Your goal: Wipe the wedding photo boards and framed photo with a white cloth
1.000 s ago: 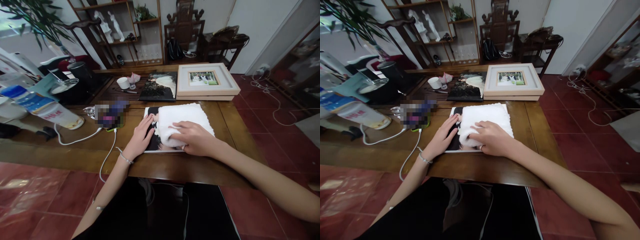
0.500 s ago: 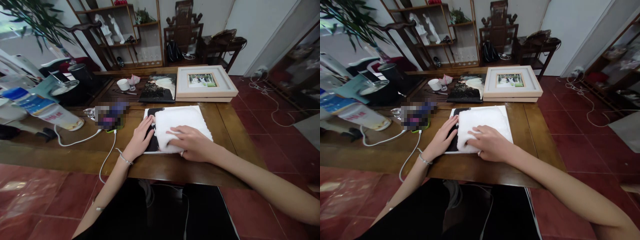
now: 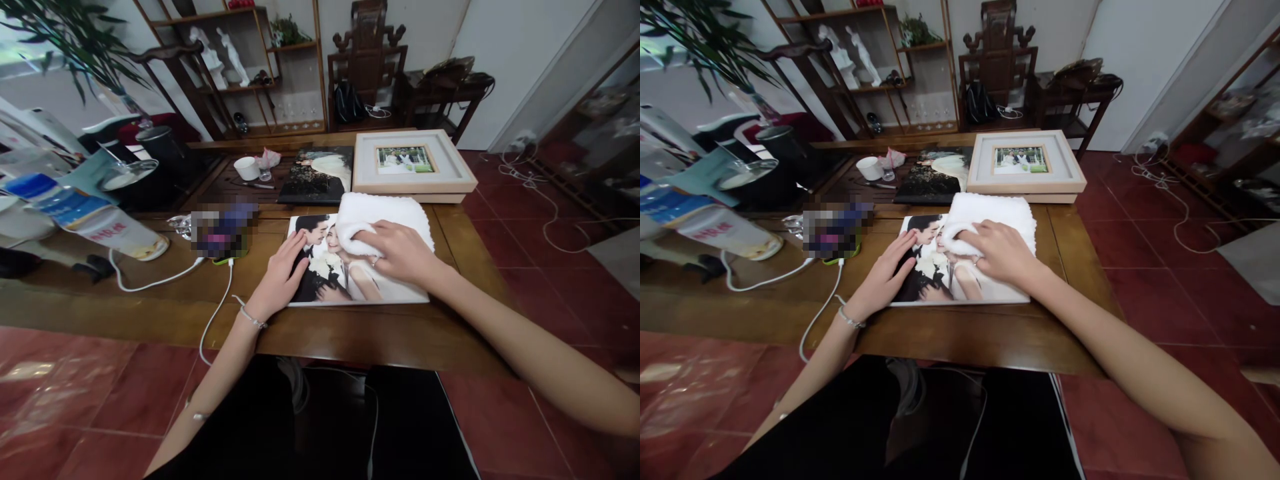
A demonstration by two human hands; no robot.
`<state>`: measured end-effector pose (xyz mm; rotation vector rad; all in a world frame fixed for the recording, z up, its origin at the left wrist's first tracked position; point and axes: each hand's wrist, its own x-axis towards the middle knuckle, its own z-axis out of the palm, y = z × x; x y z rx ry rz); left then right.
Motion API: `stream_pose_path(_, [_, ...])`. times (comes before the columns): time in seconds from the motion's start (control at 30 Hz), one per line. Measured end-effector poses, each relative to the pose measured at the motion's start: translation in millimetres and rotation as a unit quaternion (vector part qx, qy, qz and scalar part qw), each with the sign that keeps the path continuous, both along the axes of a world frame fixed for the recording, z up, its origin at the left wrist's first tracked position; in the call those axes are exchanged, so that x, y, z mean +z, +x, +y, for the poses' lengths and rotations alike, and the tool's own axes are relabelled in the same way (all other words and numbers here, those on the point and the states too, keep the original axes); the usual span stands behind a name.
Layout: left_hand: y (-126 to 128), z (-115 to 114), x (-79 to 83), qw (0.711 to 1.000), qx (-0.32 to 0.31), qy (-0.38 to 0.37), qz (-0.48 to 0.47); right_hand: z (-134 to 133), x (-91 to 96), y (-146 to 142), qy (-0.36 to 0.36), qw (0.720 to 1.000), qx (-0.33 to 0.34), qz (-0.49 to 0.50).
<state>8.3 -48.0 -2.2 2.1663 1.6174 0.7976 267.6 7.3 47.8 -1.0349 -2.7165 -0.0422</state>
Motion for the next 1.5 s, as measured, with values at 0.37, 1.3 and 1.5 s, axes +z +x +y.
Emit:
stream_pose_path(0.37, [-2,1,-3.3,1.0,0.003,0.001,0.003,-15,-5.6,-4,-0.028,0.99,0.131,0.045])
stream_pose_path(1.3, [-1,0,-1.7,1.0,-0.004,0.003,0.002,-2,1.8,13,-0.043,0.996,0.084,-0.001])
stream_pose_path(1.5, [-1,0,-1.6,1.0,-0.003,0.003,0.002,-3,-0.4,11,-0.043,0.996,0.078,0.008])
